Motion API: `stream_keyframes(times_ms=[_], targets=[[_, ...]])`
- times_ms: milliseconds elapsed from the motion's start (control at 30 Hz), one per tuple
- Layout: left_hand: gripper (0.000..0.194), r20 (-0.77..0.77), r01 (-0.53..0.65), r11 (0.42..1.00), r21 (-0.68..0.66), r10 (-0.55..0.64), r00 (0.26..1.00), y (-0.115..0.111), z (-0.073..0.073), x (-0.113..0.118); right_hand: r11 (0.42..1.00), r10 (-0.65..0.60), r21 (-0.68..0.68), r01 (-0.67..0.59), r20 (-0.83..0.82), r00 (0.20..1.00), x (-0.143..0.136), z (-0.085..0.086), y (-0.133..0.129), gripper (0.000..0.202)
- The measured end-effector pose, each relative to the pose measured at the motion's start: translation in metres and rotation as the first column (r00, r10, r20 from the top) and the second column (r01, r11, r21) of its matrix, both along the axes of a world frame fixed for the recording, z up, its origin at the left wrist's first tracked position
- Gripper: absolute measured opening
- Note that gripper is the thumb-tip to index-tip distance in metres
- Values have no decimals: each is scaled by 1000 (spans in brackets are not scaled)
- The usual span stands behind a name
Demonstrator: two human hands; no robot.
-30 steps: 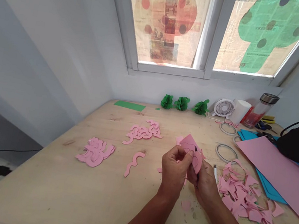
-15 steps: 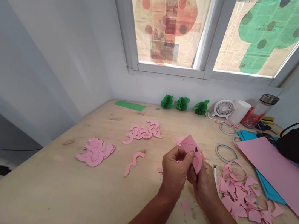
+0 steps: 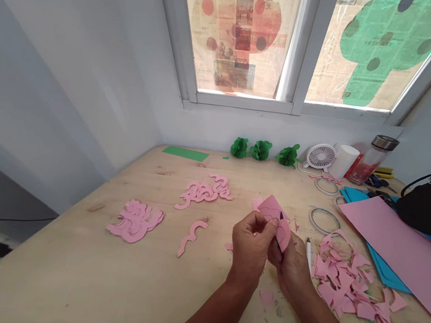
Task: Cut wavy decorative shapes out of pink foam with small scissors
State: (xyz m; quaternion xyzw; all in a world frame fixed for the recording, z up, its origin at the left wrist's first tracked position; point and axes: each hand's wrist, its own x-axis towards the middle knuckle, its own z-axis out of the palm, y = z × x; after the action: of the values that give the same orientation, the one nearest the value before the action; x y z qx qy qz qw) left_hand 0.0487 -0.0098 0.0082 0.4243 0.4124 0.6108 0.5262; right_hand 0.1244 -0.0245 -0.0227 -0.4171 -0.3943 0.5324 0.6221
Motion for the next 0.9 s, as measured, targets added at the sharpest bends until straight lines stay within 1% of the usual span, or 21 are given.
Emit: stream_keyframes(times_ms=[267,567,733,900], targets=[[25,30,13,999,-40,-12,999,-1,3,0,1000,6,11,-6,-8,1000,0,2,-1,46],[24,17,9,1000,-22,-9,1000,-1,1,-2,1000,0,-10,0,6,1000,2,1,0,44],[23,24,19,999,-29,-18,1000,-1,2,-3,1000,17,-4,-17,-4,1000,2,3,-1,44],[26,32,28,999,-45,-27,999,-2,4,-3,1000,-1,-16,2,12,1000,2,3,-1,44]])
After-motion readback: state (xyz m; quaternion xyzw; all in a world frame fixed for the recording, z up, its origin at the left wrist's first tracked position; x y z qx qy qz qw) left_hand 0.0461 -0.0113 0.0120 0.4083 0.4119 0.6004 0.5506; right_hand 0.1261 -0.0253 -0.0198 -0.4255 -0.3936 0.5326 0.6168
